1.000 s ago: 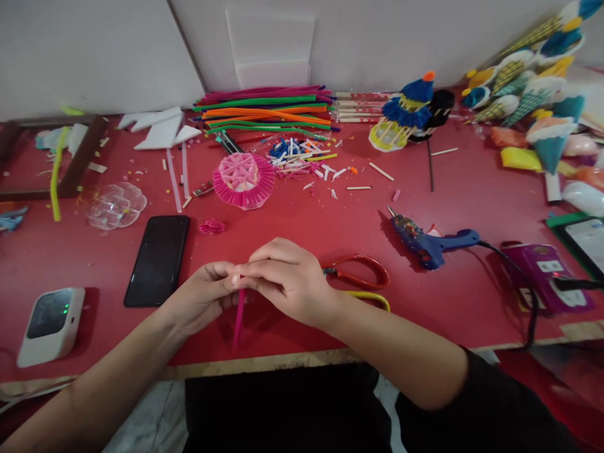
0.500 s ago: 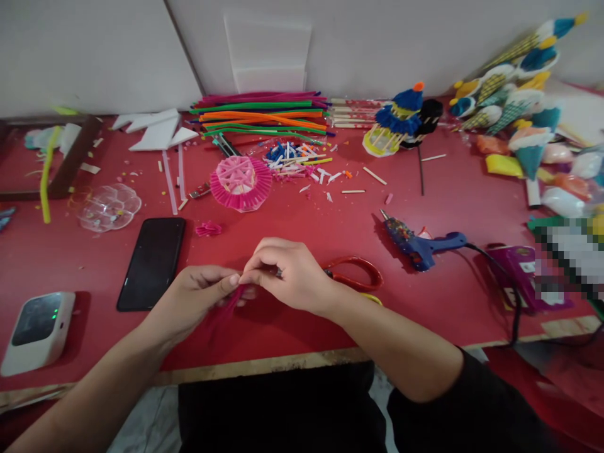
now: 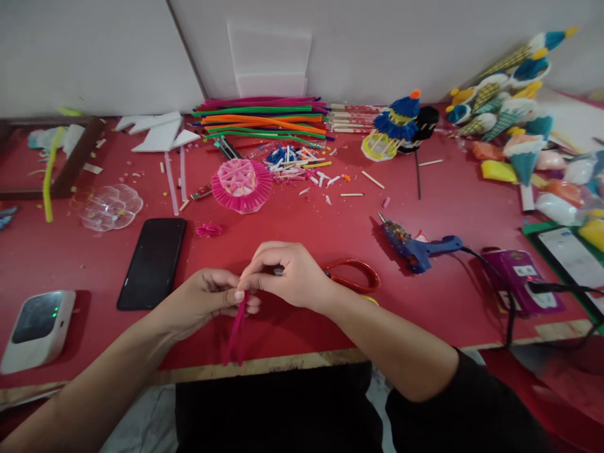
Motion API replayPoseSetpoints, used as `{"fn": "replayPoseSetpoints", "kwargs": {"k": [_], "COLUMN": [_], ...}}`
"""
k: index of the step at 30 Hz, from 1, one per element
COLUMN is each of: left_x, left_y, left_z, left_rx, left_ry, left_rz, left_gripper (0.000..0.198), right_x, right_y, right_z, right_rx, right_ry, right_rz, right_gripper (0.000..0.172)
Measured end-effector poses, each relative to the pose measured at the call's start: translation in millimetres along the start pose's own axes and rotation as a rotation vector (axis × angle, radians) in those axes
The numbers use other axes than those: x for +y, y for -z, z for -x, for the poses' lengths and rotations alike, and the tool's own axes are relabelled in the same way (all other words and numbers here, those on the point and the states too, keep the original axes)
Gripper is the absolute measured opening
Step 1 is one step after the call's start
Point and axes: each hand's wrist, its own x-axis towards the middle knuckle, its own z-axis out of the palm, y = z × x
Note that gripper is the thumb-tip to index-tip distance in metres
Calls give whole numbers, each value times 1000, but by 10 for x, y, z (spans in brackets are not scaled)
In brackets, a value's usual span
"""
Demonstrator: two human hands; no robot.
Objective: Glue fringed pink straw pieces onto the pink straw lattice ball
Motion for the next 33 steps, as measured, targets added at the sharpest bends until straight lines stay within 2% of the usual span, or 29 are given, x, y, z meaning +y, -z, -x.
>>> {"fn": "replayPoseSetpoints", "kwargs": {"k": [3, 7, 10, 13, 17, 22, 25, 33], "left_x": [-37, -74, -73, -64, -70, -84, -84, -121], "left_y": [13, 25, 20, -12, -75, -101, -102, -68], "left_z": [-33, -91, -113, -114, -122, -154, -160, -150], "left_rx": [24, 142, 183, 167, 159, 191, 195, 179], "left_ry": [-73, -406, -541, -510, -448, -527, -573, -659], "left_rz": [-22, 59, 120, 164, 220, 248, 211, 78], "left_gripper": [32, 21, 14, 14, 15, 13, 11, 4], "right_x": [3, 22, 18, -8, -34, -48, -73, -116], "right_y": [-43, -110, -151, -198, -251, -264, -245, -163], "right_z": [5, 29, 54, 75, 88, 95, 106, 108], "right_rx": [34, 229, 208, 137, 181, 314, 338, 271], "right_ry": [-10, -35, -54, -69, -66, -2, 23, 107], "right_rz": [-44, -191, -251, -242, -200, -74, -8, 154], "right_gripper": [17, 22, 26, 32, 30, 9, 2, 11]}}
